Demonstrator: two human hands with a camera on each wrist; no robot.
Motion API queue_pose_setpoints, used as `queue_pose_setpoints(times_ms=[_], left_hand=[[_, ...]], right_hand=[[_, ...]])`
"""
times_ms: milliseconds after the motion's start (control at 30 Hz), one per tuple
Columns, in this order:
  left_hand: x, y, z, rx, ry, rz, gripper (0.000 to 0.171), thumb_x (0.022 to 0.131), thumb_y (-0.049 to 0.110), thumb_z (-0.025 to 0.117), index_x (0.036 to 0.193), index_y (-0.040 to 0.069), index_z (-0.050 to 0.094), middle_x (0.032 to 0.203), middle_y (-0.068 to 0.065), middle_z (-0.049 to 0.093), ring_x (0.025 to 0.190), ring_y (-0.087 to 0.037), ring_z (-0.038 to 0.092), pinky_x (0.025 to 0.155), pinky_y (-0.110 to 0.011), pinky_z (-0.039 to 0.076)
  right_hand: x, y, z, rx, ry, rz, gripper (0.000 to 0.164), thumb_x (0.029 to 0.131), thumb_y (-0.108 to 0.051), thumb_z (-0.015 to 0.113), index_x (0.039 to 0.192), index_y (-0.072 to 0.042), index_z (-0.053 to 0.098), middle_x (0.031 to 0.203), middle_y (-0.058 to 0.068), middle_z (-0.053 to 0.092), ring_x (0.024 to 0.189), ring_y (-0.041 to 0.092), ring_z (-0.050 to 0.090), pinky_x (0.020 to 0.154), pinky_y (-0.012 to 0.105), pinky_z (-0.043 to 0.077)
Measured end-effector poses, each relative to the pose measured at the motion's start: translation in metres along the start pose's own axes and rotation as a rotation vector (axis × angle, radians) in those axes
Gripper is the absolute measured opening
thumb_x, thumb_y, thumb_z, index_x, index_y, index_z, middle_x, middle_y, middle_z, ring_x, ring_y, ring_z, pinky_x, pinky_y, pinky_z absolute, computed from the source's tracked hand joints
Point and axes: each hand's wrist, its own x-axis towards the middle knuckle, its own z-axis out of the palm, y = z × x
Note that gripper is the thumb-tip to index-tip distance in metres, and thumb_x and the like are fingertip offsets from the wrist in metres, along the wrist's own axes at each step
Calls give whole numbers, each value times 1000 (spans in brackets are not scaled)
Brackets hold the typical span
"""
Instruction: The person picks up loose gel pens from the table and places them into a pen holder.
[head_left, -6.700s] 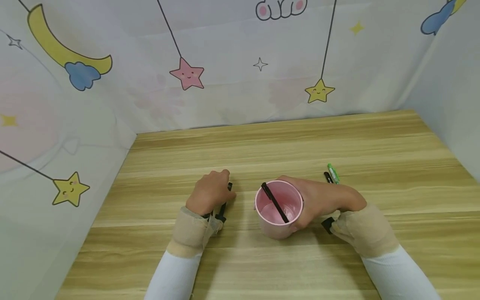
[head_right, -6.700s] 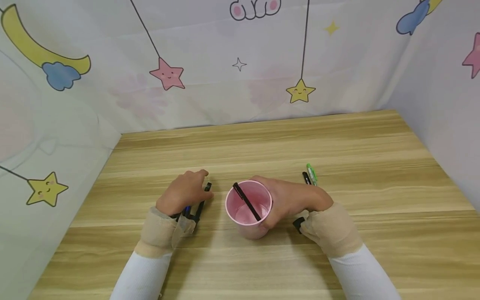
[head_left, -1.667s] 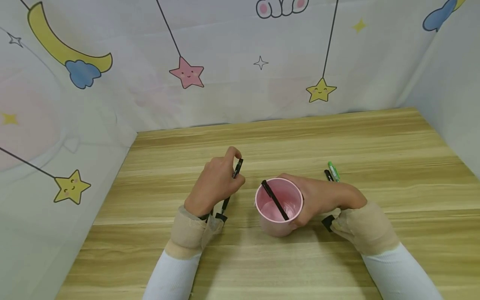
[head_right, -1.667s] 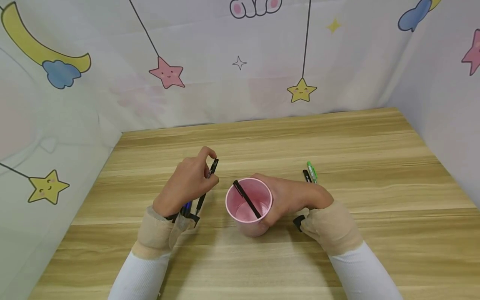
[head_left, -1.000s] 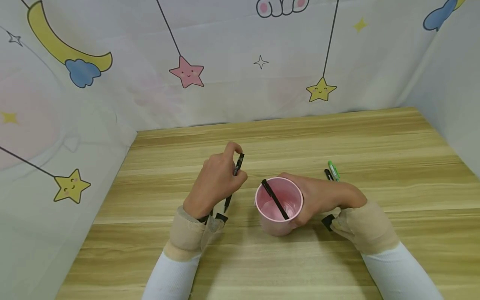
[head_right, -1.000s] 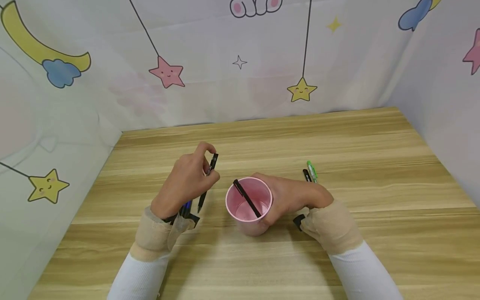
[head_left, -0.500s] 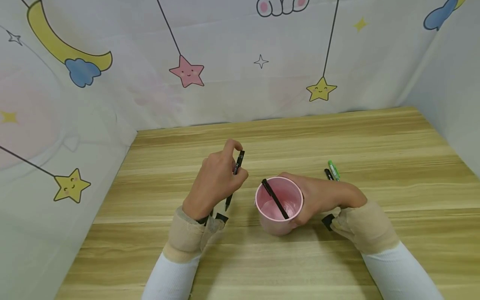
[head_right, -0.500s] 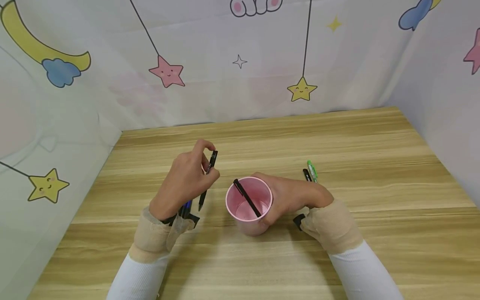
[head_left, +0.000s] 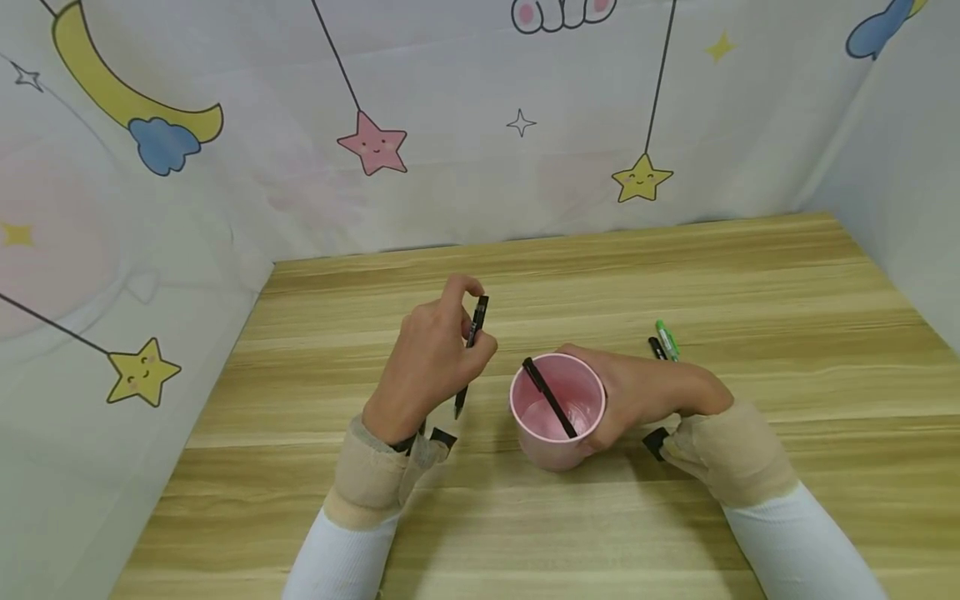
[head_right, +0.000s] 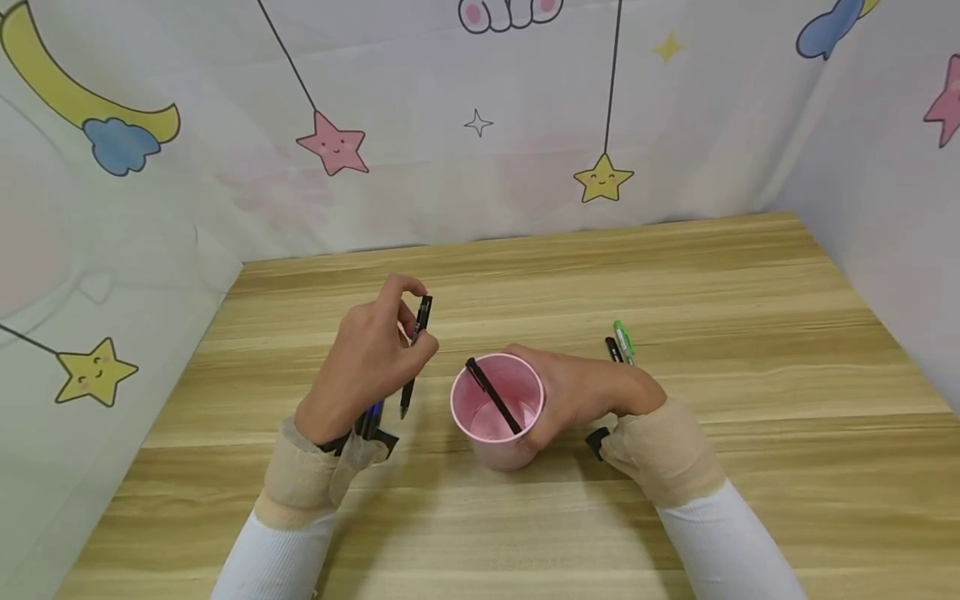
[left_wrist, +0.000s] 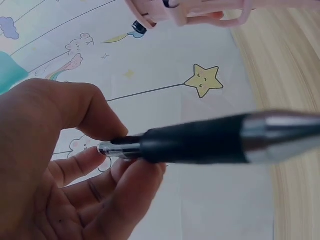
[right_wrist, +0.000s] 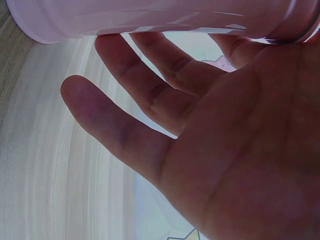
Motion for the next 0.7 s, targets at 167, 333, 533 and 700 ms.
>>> queue_pose_setpoints(times_ms=[167,333,533,700], left_hand=[[0,1,-1,-17,38,-6,45,67,12,53,112,11,47,60,7,50,44,-8,38,40,-28,36],[1,2,-1,-21,66,-7,45,67,12,53,112,12,47,62,7,50,44,-8,38,40,-27,36],[2,3,-1,-38,89,-22,45,68,13,53,113,13,48,65,8,50,44,-5,39,41,-27,37],[2,4,-1,-64,111,-23,45,69,12,54,113,13,49,66,8,50,44,2,42,41,-25,41]], right_hand=[[0,-2,0,1,2,-7,68,63,-10,81,122,-11,47,111,8,58,101,29,52,91,54,41],[1,-2,0,17,0,0,68,62,-9,81,122,-11,47,111,8,58,101,29,52,91,55,40],[-4,0,0,29,41,58,76,62,-7,82,127,-8,42,118,8,55,107,31,50,94,60,37],[-2,0,0,23,20,29,72,63,-7,82,125,-8,44,115,9,58,104,30,51,92,56,40]])
